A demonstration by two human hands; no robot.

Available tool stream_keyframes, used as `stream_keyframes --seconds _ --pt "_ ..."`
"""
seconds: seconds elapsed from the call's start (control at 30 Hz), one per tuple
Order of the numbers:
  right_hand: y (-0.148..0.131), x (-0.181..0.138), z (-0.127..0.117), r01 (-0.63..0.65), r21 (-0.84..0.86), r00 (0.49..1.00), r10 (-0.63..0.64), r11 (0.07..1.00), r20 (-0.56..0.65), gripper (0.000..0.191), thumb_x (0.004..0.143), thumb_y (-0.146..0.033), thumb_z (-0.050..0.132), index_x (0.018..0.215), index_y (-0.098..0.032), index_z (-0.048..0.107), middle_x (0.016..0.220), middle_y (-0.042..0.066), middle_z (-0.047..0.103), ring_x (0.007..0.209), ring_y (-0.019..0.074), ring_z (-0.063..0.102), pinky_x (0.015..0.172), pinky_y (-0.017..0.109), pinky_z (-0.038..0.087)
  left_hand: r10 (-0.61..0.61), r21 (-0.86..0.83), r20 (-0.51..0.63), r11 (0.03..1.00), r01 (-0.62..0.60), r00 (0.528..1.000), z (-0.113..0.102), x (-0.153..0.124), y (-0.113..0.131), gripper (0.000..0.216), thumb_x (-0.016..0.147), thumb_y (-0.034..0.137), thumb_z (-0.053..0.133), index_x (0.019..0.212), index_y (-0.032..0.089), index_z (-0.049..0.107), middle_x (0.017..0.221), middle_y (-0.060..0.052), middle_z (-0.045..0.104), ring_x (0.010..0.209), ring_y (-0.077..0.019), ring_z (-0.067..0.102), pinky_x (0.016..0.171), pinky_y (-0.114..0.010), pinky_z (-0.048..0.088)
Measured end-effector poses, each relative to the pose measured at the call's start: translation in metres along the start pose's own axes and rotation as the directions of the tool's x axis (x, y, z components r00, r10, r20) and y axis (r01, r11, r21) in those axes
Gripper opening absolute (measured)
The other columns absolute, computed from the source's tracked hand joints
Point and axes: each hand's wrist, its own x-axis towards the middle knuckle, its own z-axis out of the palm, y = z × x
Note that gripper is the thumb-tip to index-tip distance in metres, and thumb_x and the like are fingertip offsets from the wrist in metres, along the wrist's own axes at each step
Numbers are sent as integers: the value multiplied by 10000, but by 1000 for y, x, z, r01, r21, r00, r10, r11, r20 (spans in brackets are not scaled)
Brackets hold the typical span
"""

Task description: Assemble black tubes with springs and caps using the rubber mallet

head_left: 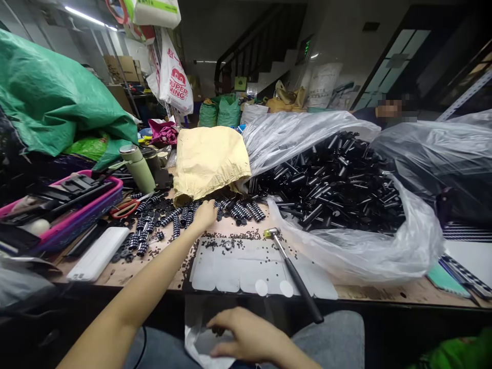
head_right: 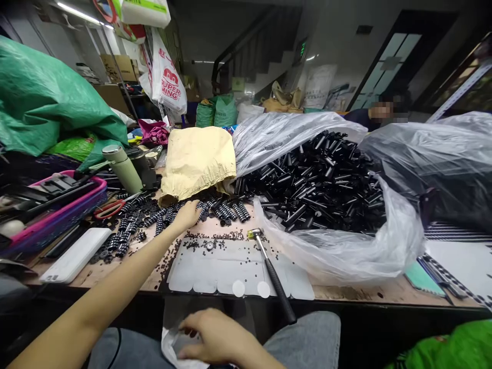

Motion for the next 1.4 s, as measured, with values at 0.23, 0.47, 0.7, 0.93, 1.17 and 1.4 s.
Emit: stream_keyframes --seconds 0.23,0.47,0.7,0.93,1.17,1.4 --pt "5 58 -112 -42 115 708 110 993 -697 238 807 -361 454 805 -171 598 754 31 633 682 140 570 642 265 452 159 -12 -40 987 -160 986 27 23 31 290 761 94 416 997 112 583 989 -144 552 975 -238 516 811 -331 412" --pt "31 58 -110 11 265 653 194 964 -732 325 777 -438 482 947 -171 556 884 60 615 797 160 578 706 297 478 250 -223 -39 942 -252 967 18 -7 26 237 823 215 430 842 140 654 828 -79 636 803 -165 577 767 -279 444" --pt "51 32 -90 129 330 819 88 935 -568 907 604 -503 659 1335 -245 187 1380 109 264 1245 239 309 966 403 358 349 -863 38 484 -146 936 4 -105 33 263 769 383 532 732 157 663 732 -56 638 706 -165 571 674 -288 466" --pt "50 19 -82 -28 208 778 152 978 -610 876 606 -466 658 1316 -232 202 1329 103 314 1202 229 358 957 381 368 436 -836 191 542 -88 879 0 -104 22 308 787 368 497 995 179 623 932 -66 633 873 -183 566 769 -293 448" --pt "76 0 -57 -564 -141 627 310 814 -715 907 517 -421 676 1286 -142 284 1291 144 342 1236 311 282 1018 437 251 -122 -152 -117 983 104 986 19 -31 5 414 811 326 438 1136 76 495 1046 -177 553 1030 -277 492 879 -391 372" --pt "86 0 -50 -585 -175 640 317 792 -700 907 556 -493 627 1295 -112 262 1328 146 336 1254 297 274 1044 414 208 -432 -166 -391 902 399 813 -72 36 -41 614 838 380 364 1314 23 209 1102 -233 529 972 -300 540 794 -385 415"
